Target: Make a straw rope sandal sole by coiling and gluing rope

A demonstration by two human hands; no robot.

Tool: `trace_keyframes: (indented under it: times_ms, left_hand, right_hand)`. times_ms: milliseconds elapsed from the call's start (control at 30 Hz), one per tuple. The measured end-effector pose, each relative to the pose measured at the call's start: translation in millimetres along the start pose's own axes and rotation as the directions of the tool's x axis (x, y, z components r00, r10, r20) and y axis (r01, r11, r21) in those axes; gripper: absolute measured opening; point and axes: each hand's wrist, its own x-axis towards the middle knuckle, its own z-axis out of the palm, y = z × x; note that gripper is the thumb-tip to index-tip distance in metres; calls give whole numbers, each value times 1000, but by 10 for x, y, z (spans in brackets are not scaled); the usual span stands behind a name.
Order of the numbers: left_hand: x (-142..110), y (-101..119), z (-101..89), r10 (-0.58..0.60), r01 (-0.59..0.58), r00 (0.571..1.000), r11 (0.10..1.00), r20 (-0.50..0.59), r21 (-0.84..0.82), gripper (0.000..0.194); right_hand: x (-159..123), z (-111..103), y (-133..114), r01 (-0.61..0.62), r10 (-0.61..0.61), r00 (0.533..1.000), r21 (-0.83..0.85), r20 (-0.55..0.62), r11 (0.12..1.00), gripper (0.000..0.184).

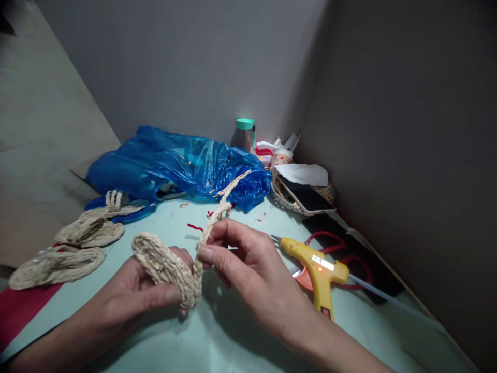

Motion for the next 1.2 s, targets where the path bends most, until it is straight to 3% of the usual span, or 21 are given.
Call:
trace_keyframes:
  times_ms: [133, 300, 700, 867, 1200]
  left_hand:
    - [26, -18, -2, -50, 51, 998, 997, 32, -51, 17]
    - [36, -48, 4, -19, 27, 995, 996, 100, -88, 21]
    - [59, -71, -20, -70, 90, 983, 990, 169, -110, 26]
    - [49, -75, -21, -90, 110, 980, 988, 179, -109, 34]
    - [35, -62, -41, -124, 140, 976, 987, 179, -81, 29]
  right_hand:
    - [24, -43, 11, -30, 23, 995, 70, 99, 997, 16]
    - [44, -71, 15, -49, 21, 981, 144, 191, 988, 13]
    - [37, -97, 53, -43, 4, 970, 156, 243, 987, 11]
    - [30, -102, 72, -66, 1, 965, 237, 264, 969, 11]
    - [45, -64, 102, -85, 21, 963, 231, 267, 969, 13]
